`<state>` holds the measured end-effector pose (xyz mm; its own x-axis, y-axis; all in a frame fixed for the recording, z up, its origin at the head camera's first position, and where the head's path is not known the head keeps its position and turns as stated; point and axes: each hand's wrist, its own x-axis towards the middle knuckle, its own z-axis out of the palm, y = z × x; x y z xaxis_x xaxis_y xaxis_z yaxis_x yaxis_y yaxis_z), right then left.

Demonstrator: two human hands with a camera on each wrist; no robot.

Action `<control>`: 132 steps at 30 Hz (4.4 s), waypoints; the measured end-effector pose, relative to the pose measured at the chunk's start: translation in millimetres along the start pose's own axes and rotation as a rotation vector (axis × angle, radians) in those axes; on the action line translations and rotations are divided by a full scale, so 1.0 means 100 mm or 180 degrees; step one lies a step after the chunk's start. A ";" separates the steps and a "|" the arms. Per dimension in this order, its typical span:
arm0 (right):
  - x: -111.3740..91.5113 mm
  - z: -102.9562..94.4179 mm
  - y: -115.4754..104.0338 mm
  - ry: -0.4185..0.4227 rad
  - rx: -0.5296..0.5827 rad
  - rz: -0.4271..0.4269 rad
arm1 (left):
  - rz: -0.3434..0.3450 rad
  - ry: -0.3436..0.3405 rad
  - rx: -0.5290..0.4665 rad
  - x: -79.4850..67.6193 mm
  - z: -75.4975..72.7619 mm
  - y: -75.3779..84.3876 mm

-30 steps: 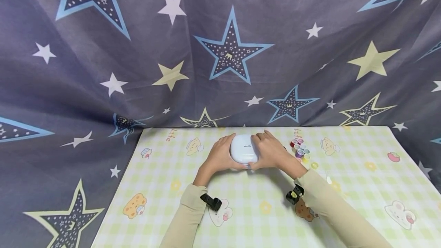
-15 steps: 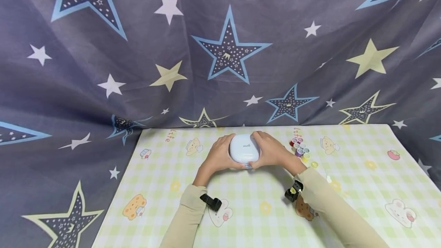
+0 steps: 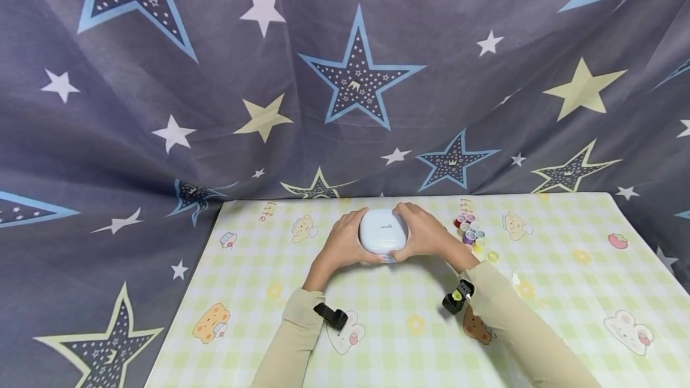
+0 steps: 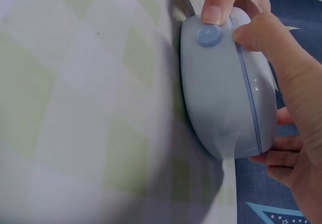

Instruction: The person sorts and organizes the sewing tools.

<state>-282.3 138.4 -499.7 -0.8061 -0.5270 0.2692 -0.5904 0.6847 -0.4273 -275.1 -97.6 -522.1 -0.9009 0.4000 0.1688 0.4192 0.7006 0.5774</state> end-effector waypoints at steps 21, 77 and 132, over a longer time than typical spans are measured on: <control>-0.02 -0.14 -0.10 -0.0331 0.0146 0.0178 | 0.0039 -0.0345 0.0069 -0.06 -0.14 -0.02; 0.59 -0.72 0.23 -0.0690 0.2001 0.1954 | 0.0186 -0.0351 0.0356 -0.06 -0.23 -0.09; 0.68 -0.58 0.30 -0.0572 0.2813 0.2692 | 0.0183 -0.0338 0.0393 -0.03 -0.22 -0.11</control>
<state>-357.4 152.1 -443.6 -0.8625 -0.1937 -0.4675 0.3997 0.3057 -0.8641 -279.3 -119.1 -511.4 -0.8607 0.4972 0.1096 0.4863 0.7393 0.4657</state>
